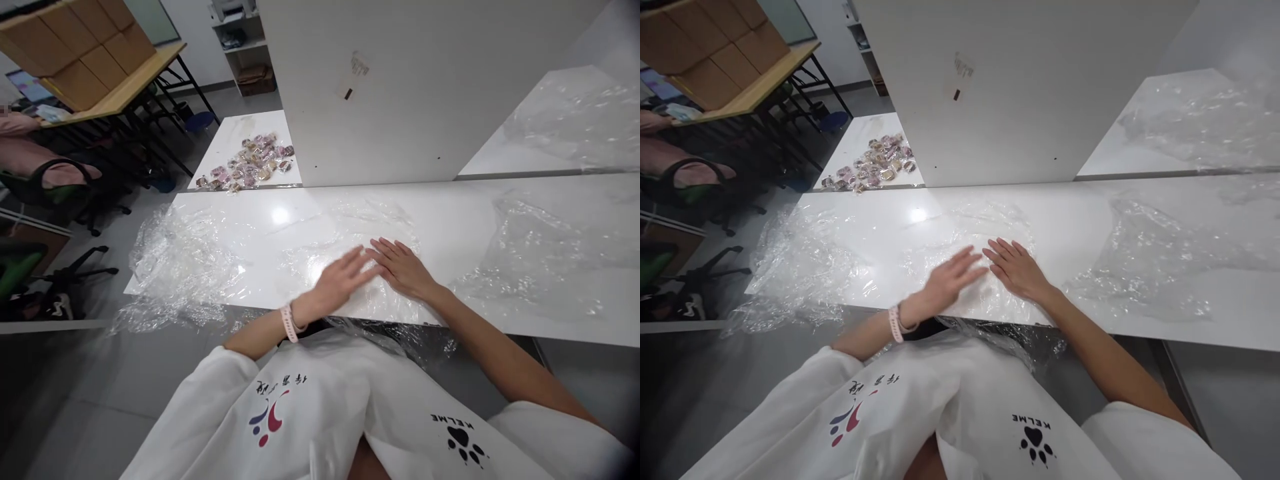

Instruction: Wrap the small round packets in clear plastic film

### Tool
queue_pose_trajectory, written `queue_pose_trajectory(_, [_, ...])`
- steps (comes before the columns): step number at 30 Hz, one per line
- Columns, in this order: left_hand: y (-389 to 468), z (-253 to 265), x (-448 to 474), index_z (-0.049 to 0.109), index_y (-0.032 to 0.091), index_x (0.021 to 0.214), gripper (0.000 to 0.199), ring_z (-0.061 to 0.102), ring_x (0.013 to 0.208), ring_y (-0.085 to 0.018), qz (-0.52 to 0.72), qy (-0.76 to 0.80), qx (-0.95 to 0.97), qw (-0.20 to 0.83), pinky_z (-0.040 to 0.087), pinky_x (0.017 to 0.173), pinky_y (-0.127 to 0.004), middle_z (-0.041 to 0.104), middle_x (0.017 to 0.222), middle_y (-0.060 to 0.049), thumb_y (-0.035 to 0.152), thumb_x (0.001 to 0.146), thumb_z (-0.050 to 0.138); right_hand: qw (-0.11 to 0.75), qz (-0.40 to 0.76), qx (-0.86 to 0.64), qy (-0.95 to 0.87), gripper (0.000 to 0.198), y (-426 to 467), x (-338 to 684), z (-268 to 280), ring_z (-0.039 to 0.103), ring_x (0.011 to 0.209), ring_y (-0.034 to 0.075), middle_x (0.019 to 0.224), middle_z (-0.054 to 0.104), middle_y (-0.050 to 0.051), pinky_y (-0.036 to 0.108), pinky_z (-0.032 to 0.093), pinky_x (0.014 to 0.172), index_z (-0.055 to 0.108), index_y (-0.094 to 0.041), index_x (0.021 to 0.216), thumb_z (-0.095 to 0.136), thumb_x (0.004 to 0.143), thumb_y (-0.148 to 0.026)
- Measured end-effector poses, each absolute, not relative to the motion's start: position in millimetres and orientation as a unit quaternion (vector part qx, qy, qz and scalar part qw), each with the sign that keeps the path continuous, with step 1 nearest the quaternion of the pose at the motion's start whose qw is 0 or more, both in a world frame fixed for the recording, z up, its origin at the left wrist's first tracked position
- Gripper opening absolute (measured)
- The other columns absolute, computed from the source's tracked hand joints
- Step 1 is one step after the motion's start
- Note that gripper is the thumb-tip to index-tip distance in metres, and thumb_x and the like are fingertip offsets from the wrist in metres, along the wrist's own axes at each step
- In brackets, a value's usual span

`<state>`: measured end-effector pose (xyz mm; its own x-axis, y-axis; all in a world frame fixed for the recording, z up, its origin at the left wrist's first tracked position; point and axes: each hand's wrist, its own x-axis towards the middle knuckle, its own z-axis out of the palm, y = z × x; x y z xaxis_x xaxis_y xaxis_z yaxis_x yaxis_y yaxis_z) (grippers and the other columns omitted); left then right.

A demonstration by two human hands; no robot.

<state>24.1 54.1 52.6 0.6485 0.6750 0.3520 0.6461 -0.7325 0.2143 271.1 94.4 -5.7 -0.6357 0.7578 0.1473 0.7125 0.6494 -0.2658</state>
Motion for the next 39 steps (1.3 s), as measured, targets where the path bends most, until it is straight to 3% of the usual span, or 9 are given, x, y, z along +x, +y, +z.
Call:
queue_pose_trajectory(3, [14, 27, 51, 0.032, 0.029, 0.153, 0.061, 0.016, 0.155, -0.025, 0.128, 0.302, 0.941, 0.077, 0.026, 0.121, -0.060, 0.032, 0.163, -0.005, 0.008, 0.096, 0.037, 0.126, 0.100, -0.404, -0.900, 0.053, 97, 271, -8, 0.020, 0.153, 0.019, 0.164, 0.028, -0.001, 0.050, 0.021, 0.124, 0.028, -0.033, 0.157, 0.022, 0.105, -0.042])
queue_pose_trajectory(7, [12, 37, 35, 0.013, 0.031, 0.160, 0.073, 0.003, 0.155, -0.031, 0.098, 0.321, 0.932, 0.138, -0.001, 0.121, -0.068, 0.012, 0.167, -0.007, 0.051, 0.099, 0.046, 0.134, 0.133, -0.406, -0.894, 0.051, 101, 276, 1, 0.028, 0.150, 0.022, 0.160, 0.037, 0.003, 0.051, 0.027, 0.121, 0.040, -0.030, 0.151, 0.023, 0.105, -0.043])
queue_pose_trajectory(12, [5, 49, -35, 0.007, 0.026, 0.161, 0.097, 0.008, 0.155, -0.034, 0.062, 0.358, 0.919, 0.157, 0.012, 0.124, -0.061, 0.011, 0.167, -0.012, 0.064, 0.087, 0.059, 0.219, 0.137, -0.421, -0.869, 0.045, 48, 284, 39, 0.048, 0.136, 0.026, 0.142, 0.057, 0.010, 0.048, 0.043, 0.109, 0.054, -0.025, 0.140, 0.036, 0.103, -0.043])
queue_pose_trajectory(19, [-32, 9, -68, 0.020, 0.026, 0.158, 0.072, 0.011, 0.155, -0.029, 0.125, 0.436, 0.890, 0.045, 0.021, 0.123, -0.059, 0.028, 0.164, -0.011, 0.018, 0.094, 0.053, 0.203, -0.018, -0.467, -0.860, 0.061, -103, 298, -19, 0.042, 0.141, 0.032, 0.152, 0.047, 0.009, 0.053, 0.030, 0.116, 0.039, -0.034, 0.153, 0.058, 0.095, -0.032])
queue_pose_trajectory(22, [-41, 1, -57, 0.035, 0.024, 0.151, 0.061, 0.021, 0.153, -0.030, 0.192, 0.459, 0.867, 0.015, 0.027, 0.121, -0.059, 0.039, 0.158, -0.013, 0.015, 0.093, 0.052, 0.216, -0.125, -0.538, -0.805, 0.057, -127, 319, -68, 0.053, 0.130, 0.029, 0.139, 0.060, 0.007, 0.050, 0.032, 0.112, 0.051, -0.039, 0.145, 0.057, 0.093, -0.016])
queue_pose_trajectory(26, [-42, 1, -45, 0.060, 0.024, 0.119, 0.028, 0.040, 0.144, -0.028, 0.249, 0.424, 0.870, 0.020, 0.035, 0.117, -0.057, 0.058, 0.142, -0.010, 0.018, 0.093, 0.057, 0.277, -0.210, -0.521, -0.779, 0.041, -105, 325, -79, 0.063, 0.113, 0.024, 0.118, 0.072, 0.003, 0.047, 0.034, 0.109, 0.067, -0.043, 0.123, 0.064, 0.090, -0.018])
queue_pose_trajectory(31, [-26, 19, -37, 0.062, 0.022, 0.089, 0.007, 0.062, 0.117, -0.024, 0.300, 0.404, 0.855, 0.126, 0.049, 0.102, -0.046, 0.072, 0.110, -0.005, 0.026, 0.094, 0.059, 0.320, 0.047, -0.453, -0.831, 0.012, -62, 297, -17, 0.065, 0.114, 0.023, 0.114, 0.075, 0.000, 0.044, 0.039, 0.108, 0.074, -0.031, 0.093, 0.063, 0.094, -0.029])
queue_pose_trajectory(36, [11, 52, -29, 0.060, 0.019, 0.076, 0.037, 0.061, 0.063, -0.013, 0.251, 0.502, 0.734, 0.383, 0.049, 0.063, -0.027, 0.067, 0.071, -0.002, 0.047, 0.097, 0.049, 0.303, 0.424, -0.544, -0.657, 0.051, -27, 297, 37, 0.072, 0.083, 0.023, 0.086, 0.076, 0.007, 0.038, 0.056, 0.081, 0.071, -0.021, 0.071, 0.047, 0.096, -0.058])
queue_pose_trajectory(39, [39, 61, -22, 0.049, 0.019, 0.061, 0.049, 0.050, 0.049, -0.010, 0.232, 0.542, 0.666, 0.457, 0.043, 0.056, -0.025, 0.054, 0.052, 0.001, 0.054, 0.096, 0.045, 0.277, 0.490, -0.631, -0.534, 0.062, 3, 306, 45, 0.063, 0.056, 0.018, 0.071, 0.071, 0.010, 0.033, 0.053, 0.060, 0.061, -0.019, 0.055, 0.048, 0.089, -0.069])
